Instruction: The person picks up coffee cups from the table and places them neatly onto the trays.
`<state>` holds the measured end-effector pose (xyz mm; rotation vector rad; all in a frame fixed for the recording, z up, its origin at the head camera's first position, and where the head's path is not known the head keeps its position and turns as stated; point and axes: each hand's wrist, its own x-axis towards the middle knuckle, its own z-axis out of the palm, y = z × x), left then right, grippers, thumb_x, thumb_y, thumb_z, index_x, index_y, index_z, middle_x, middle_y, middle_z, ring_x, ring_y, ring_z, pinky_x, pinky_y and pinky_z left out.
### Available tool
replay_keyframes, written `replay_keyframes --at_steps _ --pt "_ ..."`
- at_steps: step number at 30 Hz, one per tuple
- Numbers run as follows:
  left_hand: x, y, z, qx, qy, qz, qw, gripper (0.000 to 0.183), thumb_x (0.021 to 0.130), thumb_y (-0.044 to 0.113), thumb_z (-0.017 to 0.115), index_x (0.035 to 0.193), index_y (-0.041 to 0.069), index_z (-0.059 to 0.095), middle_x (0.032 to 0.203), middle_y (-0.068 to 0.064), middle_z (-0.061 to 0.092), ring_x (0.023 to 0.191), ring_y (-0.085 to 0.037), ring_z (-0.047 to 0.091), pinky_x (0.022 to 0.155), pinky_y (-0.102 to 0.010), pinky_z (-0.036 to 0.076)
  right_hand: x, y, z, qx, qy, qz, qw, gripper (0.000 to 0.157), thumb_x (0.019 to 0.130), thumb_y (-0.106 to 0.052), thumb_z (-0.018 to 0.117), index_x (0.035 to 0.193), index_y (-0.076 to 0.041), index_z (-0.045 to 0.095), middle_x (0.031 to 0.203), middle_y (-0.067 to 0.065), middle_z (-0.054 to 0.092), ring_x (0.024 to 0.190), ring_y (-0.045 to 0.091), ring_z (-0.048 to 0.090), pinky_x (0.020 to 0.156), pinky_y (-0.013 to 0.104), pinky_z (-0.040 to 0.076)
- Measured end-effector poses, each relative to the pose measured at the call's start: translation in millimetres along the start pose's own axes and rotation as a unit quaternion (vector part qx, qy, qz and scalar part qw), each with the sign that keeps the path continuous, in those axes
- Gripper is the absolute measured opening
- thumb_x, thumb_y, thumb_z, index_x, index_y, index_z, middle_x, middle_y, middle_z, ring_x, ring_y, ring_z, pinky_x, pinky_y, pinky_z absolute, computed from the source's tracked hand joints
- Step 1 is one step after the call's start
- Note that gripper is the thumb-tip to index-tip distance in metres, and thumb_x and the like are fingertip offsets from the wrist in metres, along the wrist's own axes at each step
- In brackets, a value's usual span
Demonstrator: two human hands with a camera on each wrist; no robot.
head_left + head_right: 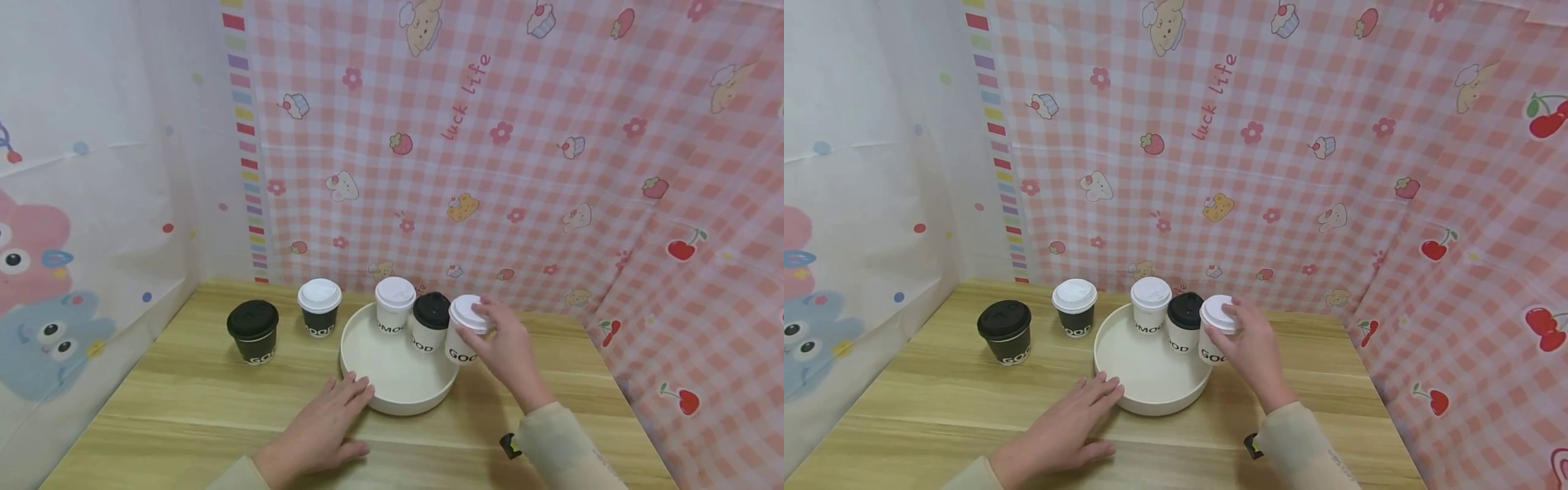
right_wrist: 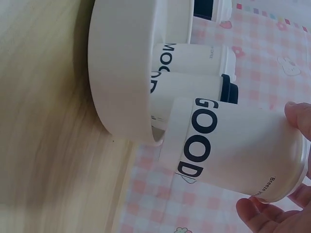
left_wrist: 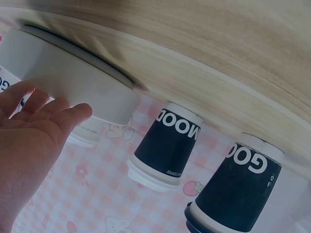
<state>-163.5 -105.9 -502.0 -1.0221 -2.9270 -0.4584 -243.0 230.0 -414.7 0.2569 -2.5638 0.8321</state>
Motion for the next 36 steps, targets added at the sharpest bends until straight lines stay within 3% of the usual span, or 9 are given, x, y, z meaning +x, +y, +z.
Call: replay_keyframes --at_steps 8,21,36 --pt "0.7 -0.6 -0.3 0.007 -0.006 0.000 1.0000 0.087 0.095 0.052 0.076 0.162 0.007 0.045 0.169 -0.014 0.044 0.159 -0.039 0.038 0.130 -0.060 0.033 -15 -3 7.7 0.012 -0.003 0.006 1.000 0.053 0.088 -0.031 0.089 0.129 -0.002 0.072 0.153 0.020 0.061 0.142 0.046 0.058 0.116 0.061 0.050" --pt "0.7 -0.3 0.3 0.010 -0.001 0.002 0.9999 0.087 0.094 0.052 0.077 0.161 0.006 0.046 0.168 -0.015 0.045 0.158 -0.039 0.040 0.129 -0.061 0.035 -38 -17 20.8 0.006 0.050 -0.101 0.994 0.051 0.078 -0.021 0.096 0.121 -0.003 0.076 0.143 0.020 0.069 0.130 0.045 0.066 0.108 0.061 0.056" --pt "0.2 0.7 1.1 0.016 0.006 0.003 0.9998 0.088 0.093 0.053 0.077 0.160 0.006 0.047 0.167 -0.015 0.046 0.157 -0.040 0.041 0.128 -0.062 0.036 -43 -30 34.8 0.012 0.037 -0.134 0.990 0.049 0.078 -0.026 0.096 0.119 -0.007 0.076 0.143 0.016 0.070 0.131 0.041 0.067 0.106 0.057 0.059"
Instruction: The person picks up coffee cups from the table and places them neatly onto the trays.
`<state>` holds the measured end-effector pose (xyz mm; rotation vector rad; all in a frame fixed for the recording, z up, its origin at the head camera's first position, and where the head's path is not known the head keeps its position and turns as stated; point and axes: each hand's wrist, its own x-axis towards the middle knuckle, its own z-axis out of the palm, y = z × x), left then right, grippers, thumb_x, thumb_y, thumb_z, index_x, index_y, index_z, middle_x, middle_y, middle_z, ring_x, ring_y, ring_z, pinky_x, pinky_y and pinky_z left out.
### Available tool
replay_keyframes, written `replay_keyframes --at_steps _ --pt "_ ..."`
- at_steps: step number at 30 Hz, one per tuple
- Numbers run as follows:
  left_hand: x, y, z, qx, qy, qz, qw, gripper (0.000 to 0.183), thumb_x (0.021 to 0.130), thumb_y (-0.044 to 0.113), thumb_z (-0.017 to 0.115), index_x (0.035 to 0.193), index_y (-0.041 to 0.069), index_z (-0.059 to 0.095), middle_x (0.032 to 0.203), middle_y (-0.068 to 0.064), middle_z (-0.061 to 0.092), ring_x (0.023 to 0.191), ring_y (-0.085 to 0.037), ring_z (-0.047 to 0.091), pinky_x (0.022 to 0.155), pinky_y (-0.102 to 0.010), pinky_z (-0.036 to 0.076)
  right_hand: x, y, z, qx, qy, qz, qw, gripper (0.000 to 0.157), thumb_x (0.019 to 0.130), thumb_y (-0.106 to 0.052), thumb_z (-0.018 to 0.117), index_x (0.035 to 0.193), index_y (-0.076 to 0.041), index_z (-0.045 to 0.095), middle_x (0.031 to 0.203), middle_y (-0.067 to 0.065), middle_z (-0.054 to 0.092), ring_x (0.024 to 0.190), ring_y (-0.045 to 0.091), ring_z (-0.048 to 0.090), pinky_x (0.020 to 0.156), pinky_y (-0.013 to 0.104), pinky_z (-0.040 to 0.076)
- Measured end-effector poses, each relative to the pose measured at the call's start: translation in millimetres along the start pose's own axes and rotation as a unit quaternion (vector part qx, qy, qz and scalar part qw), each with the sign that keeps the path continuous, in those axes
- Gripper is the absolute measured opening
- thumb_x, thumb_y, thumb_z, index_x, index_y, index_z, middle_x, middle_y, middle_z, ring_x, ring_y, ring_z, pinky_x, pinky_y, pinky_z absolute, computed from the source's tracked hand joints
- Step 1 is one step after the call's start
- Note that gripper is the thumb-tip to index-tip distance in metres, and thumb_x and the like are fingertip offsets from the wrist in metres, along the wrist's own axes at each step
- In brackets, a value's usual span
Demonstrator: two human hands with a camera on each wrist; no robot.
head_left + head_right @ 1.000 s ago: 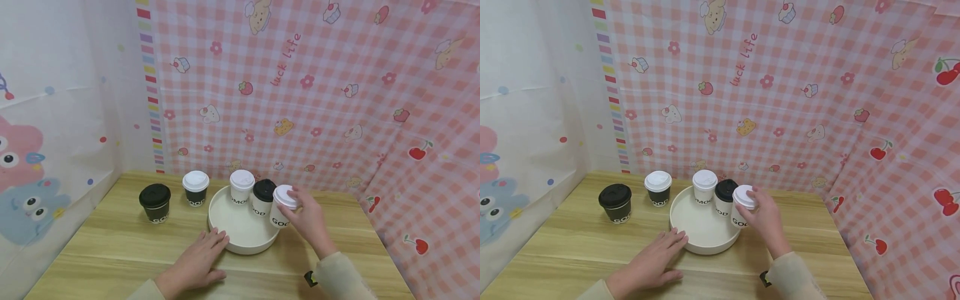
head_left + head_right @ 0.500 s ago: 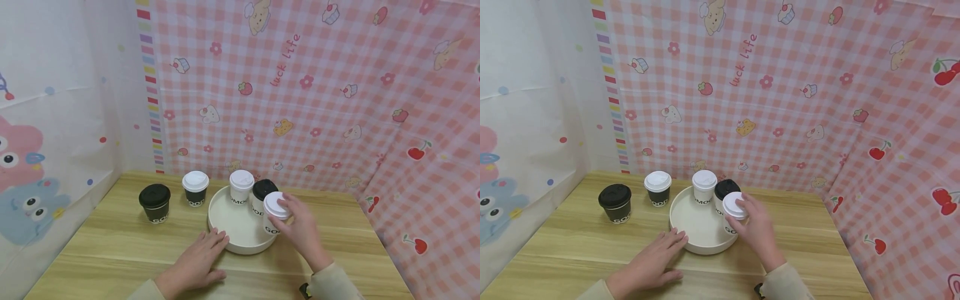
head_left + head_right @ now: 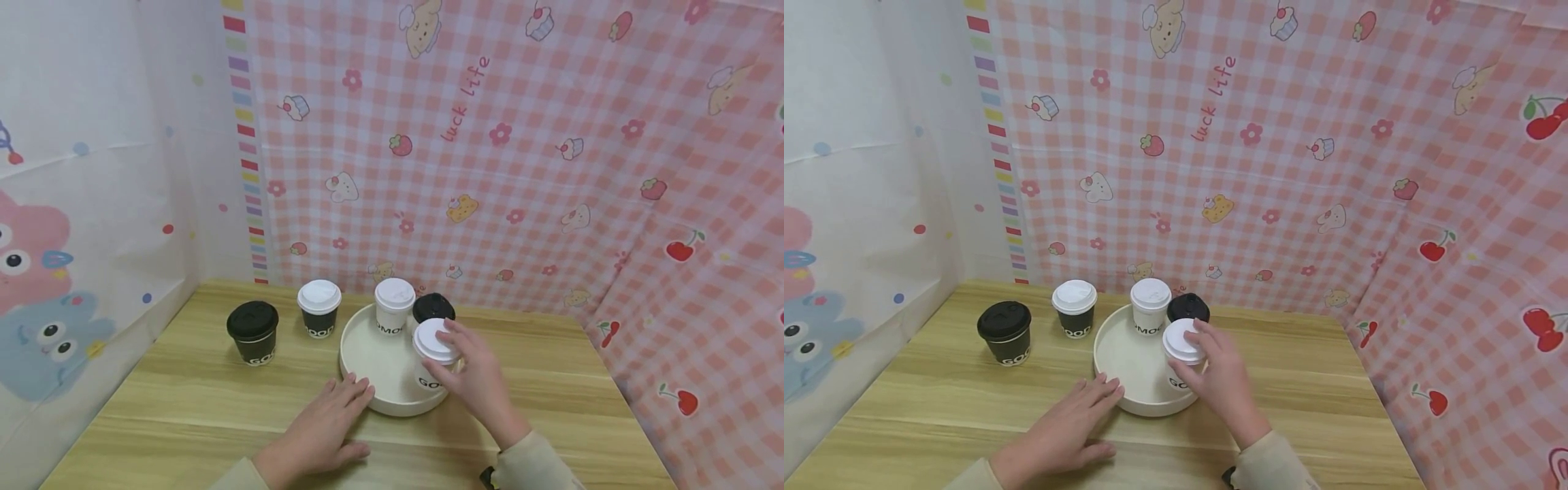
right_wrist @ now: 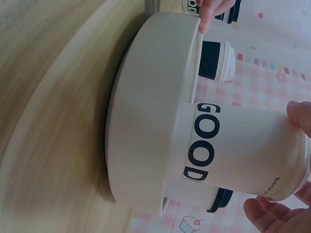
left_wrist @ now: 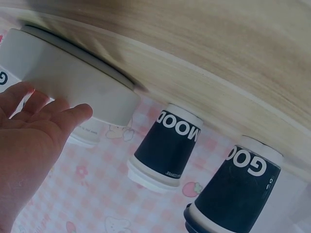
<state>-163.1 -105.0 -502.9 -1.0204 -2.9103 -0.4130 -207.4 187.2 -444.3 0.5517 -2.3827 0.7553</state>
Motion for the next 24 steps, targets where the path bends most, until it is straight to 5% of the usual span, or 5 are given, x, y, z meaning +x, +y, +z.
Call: replay_keyframes --at_steps 24 --pt "0.1 1.4 1.1 -0.001 0.001 -0.002 1.0000 0.089 0.092 0.053 0.078 0.161 0.005 0.047 0.168 -0.016 0.046 0.157 -0.041 0.041 0.127 -0.062 0.036 -24 7 19.8 -0.015 -0.009 -0.016 1.000 0.051 0.072 -0.024 0.101 0.114 -0.009 0.076 0.137 0.020 0.072 0.124 0.043 0.071 0.101 0.055 0.061"
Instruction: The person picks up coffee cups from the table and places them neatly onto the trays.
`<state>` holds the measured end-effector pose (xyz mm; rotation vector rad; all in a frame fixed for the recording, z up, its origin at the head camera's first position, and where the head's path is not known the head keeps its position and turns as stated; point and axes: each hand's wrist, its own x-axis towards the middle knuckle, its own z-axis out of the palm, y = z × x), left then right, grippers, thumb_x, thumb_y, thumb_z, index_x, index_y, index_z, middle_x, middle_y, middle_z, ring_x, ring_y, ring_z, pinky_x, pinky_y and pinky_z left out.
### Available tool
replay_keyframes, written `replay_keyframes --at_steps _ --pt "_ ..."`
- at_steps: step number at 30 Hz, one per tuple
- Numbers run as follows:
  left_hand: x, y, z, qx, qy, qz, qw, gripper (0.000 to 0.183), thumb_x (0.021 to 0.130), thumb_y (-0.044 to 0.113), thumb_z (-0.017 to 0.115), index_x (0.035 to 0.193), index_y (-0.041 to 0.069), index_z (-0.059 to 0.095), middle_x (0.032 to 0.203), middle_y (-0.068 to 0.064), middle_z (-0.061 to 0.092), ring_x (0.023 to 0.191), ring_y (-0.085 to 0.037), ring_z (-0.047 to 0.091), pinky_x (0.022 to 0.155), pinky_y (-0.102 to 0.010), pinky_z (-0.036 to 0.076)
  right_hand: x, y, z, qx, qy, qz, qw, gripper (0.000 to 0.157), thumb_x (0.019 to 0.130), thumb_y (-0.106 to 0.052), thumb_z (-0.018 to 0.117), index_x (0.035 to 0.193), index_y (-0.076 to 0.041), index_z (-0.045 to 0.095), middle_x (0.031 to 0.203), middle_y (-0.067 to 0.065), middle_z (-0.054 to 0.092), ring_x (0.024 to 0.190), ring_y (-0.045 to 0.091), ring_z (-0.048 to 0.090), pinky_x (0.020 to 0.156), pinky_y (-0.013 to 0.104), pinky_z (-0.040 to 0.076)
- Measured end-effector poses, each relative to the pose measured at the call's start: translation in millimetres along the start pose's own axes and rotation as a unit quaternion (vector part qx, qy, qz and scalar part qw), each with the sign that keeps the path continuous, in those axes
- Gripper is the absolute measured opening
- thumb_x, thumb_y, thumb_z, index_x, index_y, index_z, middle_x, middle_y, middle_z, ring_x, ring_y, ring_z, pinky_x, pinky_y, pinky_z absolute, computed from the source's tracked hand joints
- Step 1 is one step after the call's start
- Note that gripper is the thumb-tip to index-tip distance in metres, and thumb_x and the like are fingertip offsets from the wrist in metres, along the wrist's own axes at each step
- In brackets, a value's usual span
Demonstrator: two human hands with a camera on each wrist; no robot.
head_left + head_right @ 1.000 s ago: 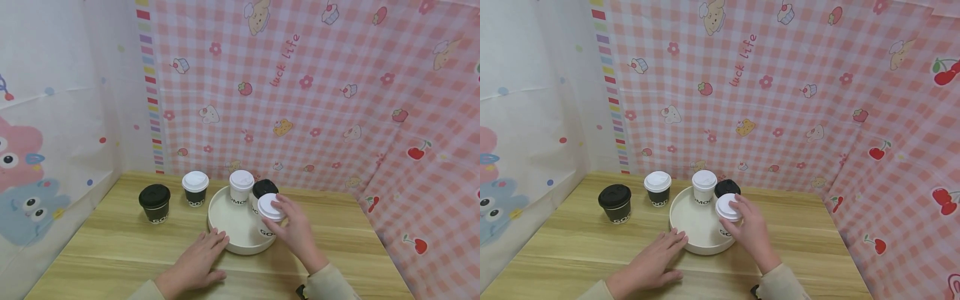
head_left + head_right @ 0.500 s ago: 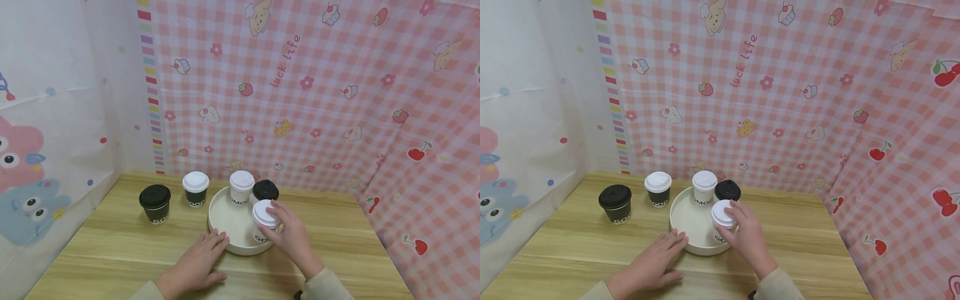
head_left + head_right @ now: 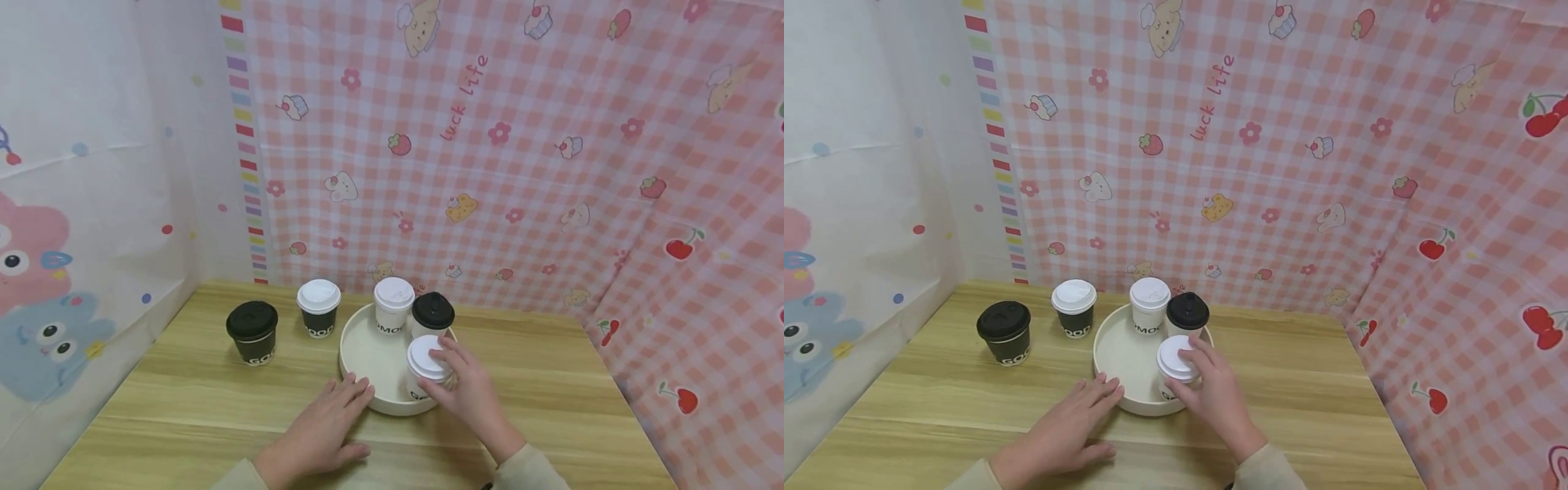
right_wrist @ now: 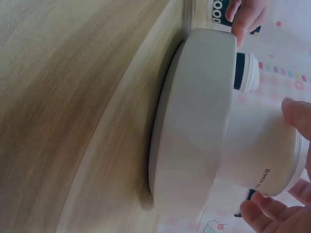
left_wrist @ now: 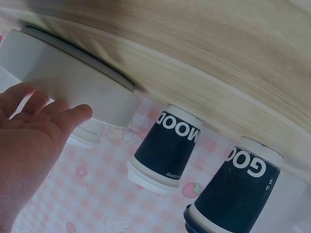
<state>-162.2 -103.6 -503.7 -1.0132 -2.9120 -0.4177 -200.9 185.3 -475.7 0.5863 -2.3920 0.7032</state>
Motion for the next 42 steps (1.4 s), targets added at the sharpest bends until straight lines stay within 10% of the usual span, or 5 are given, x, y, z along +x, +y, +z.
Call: replay_keyframes --at_steps 17,26,34,37,42 --pt "-6.0 0.9 -1.4 0.008 0.013 -0.001 0.9999 0.089 0.093 0.053 0.079 0.160 0.004 0.047 0.167 -0.016 0.047 0.156 -0.041 0.043 0.127 -0.061 0.038 2 4 0.0 0.073 -0.016 0.057 0.996 0.059 0.087 -0.023 0.090 0.136 0.000 0.065 0.149 0.027 0.062 0.137 0.048 0.062 0.112 0.063 0.052" --pt "-6.4 -1.4 -0.7 0.000 0.009 -0.009 0.9999 0.090 0.093 0.053 0.078 0.161 0.005 0.046 0.168 -0.016 0.046 0.157 -0.041 0.041 0.127 -0.062 0.036 21 39 -1.6 0.151 -0.030 0.260 0.953 0.043 0.108 -0.028 0.063 0.139 0.002 0.064 0.133 0.024 0.071 0.117 0.038 0.071 0.100 0.052 0.060" --pt "-13.2 1.1 -4.7 -0.024 -0.010 -0.023 0.9994 0.091 0.094 0.054 0.076 0.164 0.006 0.041 0.173 -0.016 0.037 0.162 -0.039 0.033 0.130 -0.062 0.031 28 63 8.9 0.132 -0.117 0.317 0.932 0.040 0.105 -0.028 0.067 0.134 0.000 0.069 0.120 0.019 0.076 0.112 0.033 0.074 0.100 0.048 0.060" --pt "-23.7 2.6 -12.0 -0.035 0.018 -0.025 0.9989 0.090 0.095 0.052 0.077 0.163 0.006 0.042 0.173 -0.015 0.038 0.162 -0.037 0.034 0.130 -0.059 0.033 27 70 10.3 0.131 -0.128 0.322 0.929 0.038 0.105 -0.025 0.067 0.133 0.000 0.069 0.119 0.019 0.076 0.108 0.031 0.074 0.095 0.044 0.061" --pt "-48.1 -16.1 -29.4 0.024 0.161 -0.019 0.9866 0.082 0.087 0.047 0.086 0.154 0.009 0.055 0.159 -0.013 0.056 0.147 -0.037 0.054 0.119 -0.056 0.049 23 79 9.2 0.143 -0.137 0.317 0.928 0.037 0.103 -0.018 0.069 0.133 0.002 0.068 0.113 0.020 0.077 0.102 0.028 0.075 0.083 0.035 0.061"
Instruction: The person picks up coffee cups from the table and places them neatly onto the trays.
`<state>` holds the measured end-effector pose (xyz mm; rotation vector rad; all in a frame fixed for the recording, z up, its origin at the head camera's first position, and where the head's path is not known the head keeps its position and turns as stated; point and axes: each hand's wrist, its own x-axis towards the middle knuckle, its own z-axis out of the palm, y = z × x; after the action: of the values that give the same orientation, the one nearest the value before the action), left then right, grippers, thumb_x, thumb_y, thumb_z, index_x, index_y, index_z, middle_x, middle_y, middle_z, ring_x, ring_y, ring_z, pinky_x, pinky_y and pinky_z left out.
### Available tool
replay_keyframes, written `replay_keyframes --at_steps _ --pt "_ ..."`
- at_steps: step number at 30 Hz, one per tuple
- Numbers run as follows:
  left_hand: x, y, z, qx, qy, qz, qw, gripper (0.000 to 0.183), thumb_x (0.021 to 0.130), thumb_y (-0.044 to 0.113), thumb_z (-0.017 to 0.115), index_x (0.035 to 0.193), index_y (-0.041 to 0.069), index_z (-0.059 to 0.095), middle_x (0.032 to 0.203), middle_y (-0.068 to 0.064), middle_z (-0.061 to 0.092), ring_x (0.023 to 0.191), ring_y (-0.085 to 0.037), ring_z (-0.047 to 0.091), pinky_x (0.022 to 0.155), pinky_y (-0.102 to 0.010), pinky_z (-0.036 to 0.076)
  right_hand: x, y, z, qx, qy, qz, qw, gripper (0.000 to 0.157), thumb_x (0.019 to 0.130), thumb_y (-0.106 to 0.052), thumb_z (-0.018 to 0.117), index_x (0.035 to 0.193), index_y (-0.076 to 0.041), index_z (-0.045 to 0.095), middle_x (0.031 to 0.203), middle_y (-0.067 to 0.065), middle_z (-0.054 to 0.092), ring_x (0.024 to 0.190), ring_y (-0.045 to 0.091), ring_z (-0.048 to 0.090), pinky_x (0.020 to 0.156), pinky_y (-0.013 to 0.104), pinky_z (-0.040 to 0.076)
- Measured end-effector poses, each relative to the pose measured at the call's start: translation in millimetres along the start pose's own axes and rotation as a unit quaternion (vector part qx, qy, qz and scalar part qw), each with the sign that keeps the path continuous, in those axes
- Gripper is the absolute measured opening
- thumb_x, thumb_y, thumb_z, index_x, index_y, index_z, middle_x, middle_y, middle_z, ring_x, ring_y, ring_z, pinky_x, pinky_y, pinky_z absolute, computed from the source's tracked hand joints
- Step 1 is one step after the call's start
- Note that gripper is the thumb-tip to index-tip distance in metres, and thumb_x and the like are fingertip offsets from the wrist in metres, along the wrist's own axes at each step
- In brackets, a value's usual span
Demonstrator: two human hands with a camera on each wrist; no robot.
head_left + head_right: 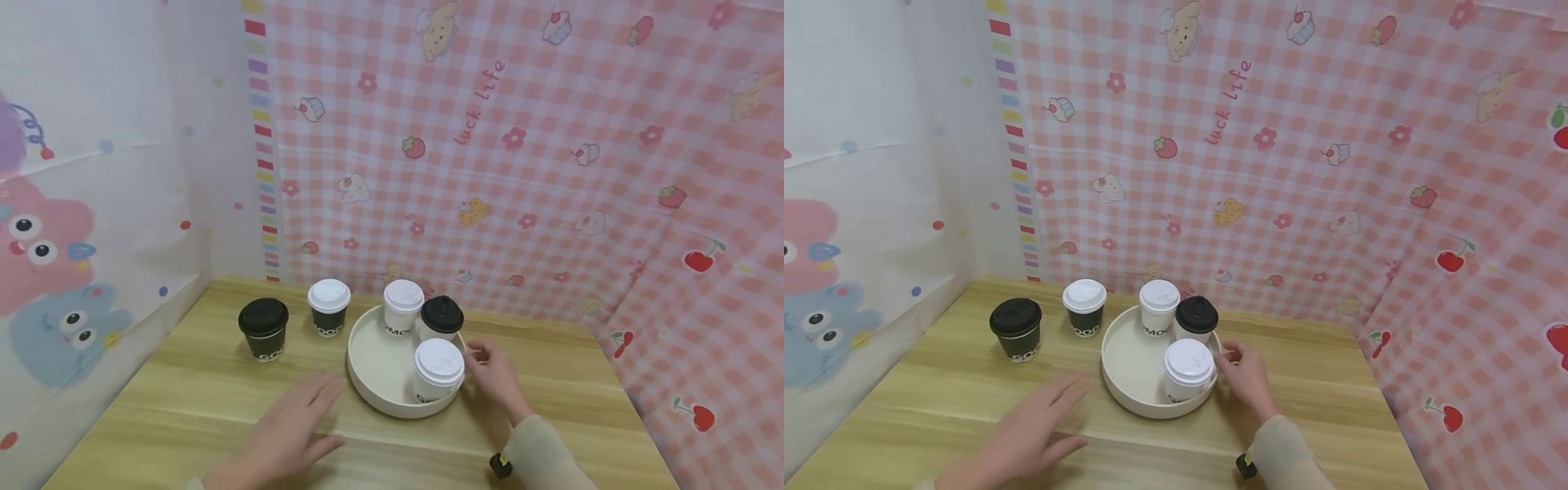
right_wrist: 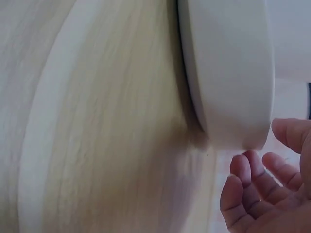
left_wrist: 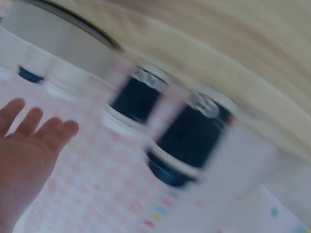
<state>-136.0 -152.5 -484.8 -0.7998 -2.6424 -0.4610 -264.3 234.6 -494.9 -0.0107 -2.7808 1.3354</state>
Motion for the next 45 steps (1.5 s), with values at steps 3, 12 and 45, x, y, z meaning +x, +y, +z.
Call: replay_keyframes --at_steps 3,12,45 --pt "-5.3 -25.9 -13.3 0.039 0.080 -0.012 0.9959 0.077 0.082 0.041 0.090 0.146 0.011 0.061 0.151 -0.016 0.061 0.139 -0.042 0.059 0.111 -0.060 0.054 -2 7 -2.8 0.010 -0.008 -0.004 1.000 0.039 0.101 -0.015 0.070 0.137 0.000 0.067 0.112 0.020 0.077 0.099 0.027 0.074 0.078 0.030 0.060" --pt "1.4 -102.9 -44.4 -0.019 0.128 -0.126 0.9835 0.084 0.081 0.029 0.093 0.152 0.006 0.054 0.155 -0.033 0.047 0.132 -0.058 0.052 0.099 -0.077 0.050 -4 30 -4.5 -0.003 -0.041 -0.054 0.998 0.045 0.103 -0.019 0.070 0.146 -0.008 0.063 0.120 0.022 0.077 0.100 0.027 0.075 0.085 0.033 0.062" --pt "53.5 -140.5 -42.5 -0.056 0.002 -0.254 0.9655 0.087 0.092 0.053 0.080 0.157 0.006 0.047 0.162 -0.043 0.031 0.145 -0.062 0.037 0.107 -0.081 0.043 -2 40 -9.9 -0.059 -0.106 -0.103 0.987 0.058 0.106 -0.036 0.067 0.160 -0.022 0.051 0.125 0.009 0.078 0.112 0.018 0.071 0.100 0.040 0.056"
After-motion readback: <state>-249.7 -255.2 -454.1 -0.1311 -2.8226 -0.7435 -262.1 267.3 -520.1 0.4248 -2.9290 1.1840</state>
